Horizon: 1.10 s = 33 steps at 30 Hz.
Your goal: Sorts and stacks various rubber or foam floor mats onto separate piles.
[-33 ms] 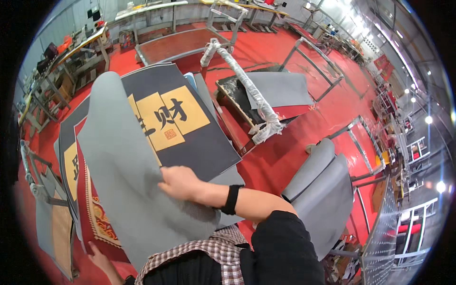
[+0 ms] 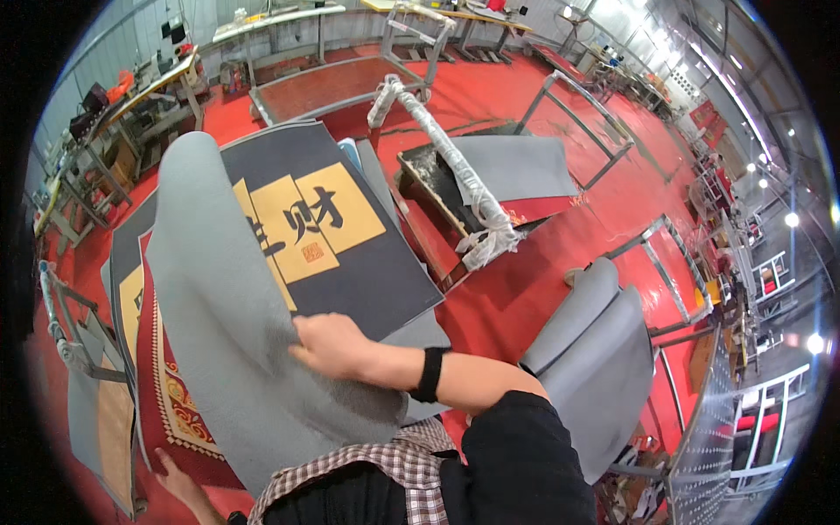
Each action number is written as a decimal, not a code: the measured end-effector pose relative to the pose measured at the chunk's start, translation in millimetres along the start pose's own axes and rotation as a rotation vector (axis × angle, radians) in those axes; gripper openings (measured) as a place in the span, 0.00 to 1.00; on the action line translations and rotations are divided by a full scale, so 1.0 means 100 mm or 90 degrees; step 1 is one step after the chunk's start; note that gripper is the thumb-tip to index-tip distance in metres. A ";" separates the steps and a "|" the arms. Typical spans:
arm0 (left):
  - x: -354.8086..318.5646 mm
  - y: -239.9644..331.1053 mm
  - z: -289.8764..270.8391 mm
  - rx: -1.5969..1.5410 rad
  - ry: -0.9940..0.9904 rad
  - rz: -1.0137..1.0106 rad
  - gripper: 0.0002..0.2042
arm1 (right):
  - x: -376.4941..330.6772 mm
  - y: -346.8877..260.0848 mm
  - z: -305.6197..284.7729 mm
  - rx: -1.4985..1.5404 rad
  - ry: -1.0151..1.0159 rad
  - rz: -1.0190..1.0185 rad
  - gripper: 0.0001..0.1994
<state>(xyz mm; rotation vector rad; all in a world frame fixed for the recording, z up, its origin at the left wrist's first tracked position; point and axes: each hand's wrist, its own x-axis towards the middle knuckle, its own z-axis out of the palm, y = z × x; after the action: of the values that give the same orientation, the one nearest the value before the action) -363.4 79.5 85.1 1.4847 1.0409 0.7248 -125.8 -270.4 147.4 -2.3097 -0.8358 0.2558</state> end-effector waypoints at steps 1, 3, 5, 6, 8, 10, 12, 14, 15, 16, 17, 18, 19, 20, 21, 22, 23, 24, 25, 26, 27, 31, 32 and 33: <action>-0.30 0.35 0.19 -0.031 -0.022 -0.020 0.21 | -0.14 0.02 -0.16 -0.003 -0.007 -0.001 0.16; -0.84 0.53 0.46 -0.015 -0.019 0.091 0.21 | -0.40 0.14 -0.46 0.003 -0.011 -0.020 0.16; -1.28 0.65 0.70 0.000 0.011 0.115 0.19 | -0.75 0.35 -0.82 0.048 0.039 -0.029 0.14; -1.61 1.00 0.89 0.174 -0.019 0.236 0.17 | -0.96 0.49 -1.03 0.044 0.043 -0.027 0.14; -1.36 0.38 0.55 0.338 0.016 0.272 0.17 | -1.42 0.73 -1.51 0.099 0.112 -0.011 0.14; -2.10 1.25 1.42 -0.010 0.124 0.300 0.20 | -1.83 0.95 -1.93 0.138 0.184 0.015 0.13; -1.99 1.39 1.79 -0.064 0.152 0.444 0.23 | -2.32 1.28 -2.35 0.257 0.331 0.055 0.14; -2.17 1.85 2.38 -0.071 0.083 0.458 0.22 | -2.60 1.54 -2.65 0.298 0.534 0.157 0.13; -2.31 2.35 3.05 -0.067 -0.012 0.463 0.21 | -2.62 1.70 -2.79 0.330 0.624 0.143 0.12; -2.12 2.72 3.49 -0.062 -0.103 0.468 0.20 | -2.58 1.85 -2.95 0.363 0.711 0.125 0.11; -2.26 3.03 4.05 -0.057 -0.211 0.461 0.19 | -2.59 2.06 -3.14 0.345 0.771 0.159 0.12; -2.41 3.10 4.11 -0.050 -0.306 0.461 0.18 | -2.60 2.24 -3.35 0.336 0.828 0.181 0.12; -2.51 3.31 4.42 0.108 -0.339 0.601 0.16 | -2.53 2.43 -3.53 0.348 0.837 0.163 0.13; -2.44 3.38 4.65 0.141 -0.308 0.838 0.15 | -2.36 2.63 -3.71 0.375 0.834 0.129 0.13; -2.47 3.38 4.80 0.119 -0.513 0.778 0.16 | -2.22 2.95 -3.86 0.357 0.832 0.095 0.14; -2.71 3.31 4.85 0.138 -0.622 0.649 0.14 | -2.11 3.38 -3.99 0.332 0.833 0.065 0.14; -2.84 3.14 4.91 0.125 -0.691 0.612 0.15 | -2.00 3.82 -4.10 0.308 0.840 0.087 0.15; -2.96 3.00 4.92 0.199 -0.740 0.640 0.15 | -1.92 4.30 -4.17 0.284 0.844 0.112 0.15; -2.97 2.76 4.84 0.247 -0.762 0.608 0.16 | -1.82 4.75 -4.23 0.216 0.833 0.257 0.15; -2.94 2.56 4.75 0.218 -0.794 0.624 0.20 | -1.76 5.17 -4.28 0.141 0.809 0.396 0.15; -2.89 2.34 4.65 0.235 -0.817 0.562 0.19 | -1.86 5.64 -4.28 0.218 0.779 0.392 0.15; -2.40 1.17 3.82 0.200 -0.612 0.140 0.16 | -1.65 5.87 -3.65 0.364 0.729 0.443 0.11; -2.23 0.75 3.47 0.210 -0.528 0.103 0.16 | -1.49 5.50 -3.40 0.403 0.783 0.386 0.09; -2.11 0.38 3.14 0.216 -0.456 0.071 0.16 | -1.44 5.20 -3.18 0.318 0.776 0.297 0.07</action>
<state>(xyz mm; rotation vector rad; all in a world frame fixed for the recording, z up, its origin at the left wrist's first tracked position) -167.8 -246.2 87.0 1.9038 0.5396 0.0492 144.2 -827.7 49.5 -1.6685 0.3510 -0.6376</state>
